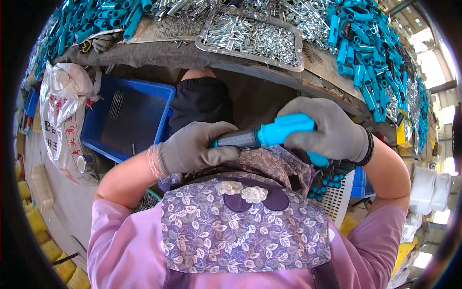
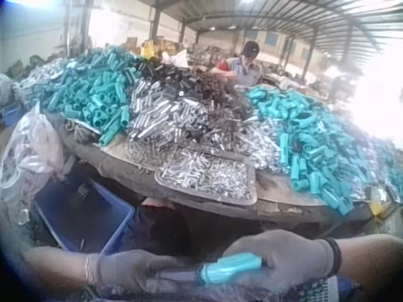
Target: The person sets down a phone, assembles plastic handle components with metal tubes and springs, places the assembled piece into a bin, and untangles individual springs from a cluster by hand.
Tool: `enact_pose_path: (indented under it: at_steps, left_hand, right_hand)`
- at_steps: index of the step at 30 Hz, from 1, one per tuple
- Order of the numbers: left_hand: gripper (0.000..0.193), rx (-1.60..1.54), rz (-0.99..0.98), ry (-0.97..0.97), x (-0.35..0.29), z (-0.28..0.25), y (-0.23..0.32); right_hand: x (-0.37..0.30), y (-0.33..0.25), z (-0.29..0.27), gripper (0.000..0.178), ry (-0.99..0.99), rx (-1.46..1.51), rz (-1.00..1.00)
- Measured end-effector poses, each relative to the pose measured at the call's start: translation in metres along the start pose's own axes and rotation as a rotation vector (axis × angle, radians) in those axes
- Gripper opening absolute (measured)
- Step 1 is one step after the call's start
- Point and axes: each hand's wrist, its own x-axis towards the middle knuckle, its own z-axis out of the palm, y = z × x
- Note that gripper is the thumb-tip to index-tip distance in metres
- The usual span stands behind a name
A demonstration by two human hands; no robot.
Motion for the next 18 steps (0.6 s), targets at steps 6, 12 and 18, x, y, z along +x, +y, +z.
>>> enact_pose_path:
  at_steps: [6,12,18]
  left_hand:
    - [0.044,0.392,0.04,0.237,-0.006,0.021,0.014]
    - [0.043,0.114,-0.023,0.255,-0.01,0.018,0.006]
    - [0.045,0.354,-0.006,0.169,0.003,0.012,0.023]
  right_hand:
    - [-0.013,0.04,0.011,0.038,0.172,0.293,-0.102]
    - [-0.036,0.036,0.043,0.076,0.434,0.101,-0.308]
    - [-0.046,0.024,0.044,0.059,0.606,-0.243,-0.042]
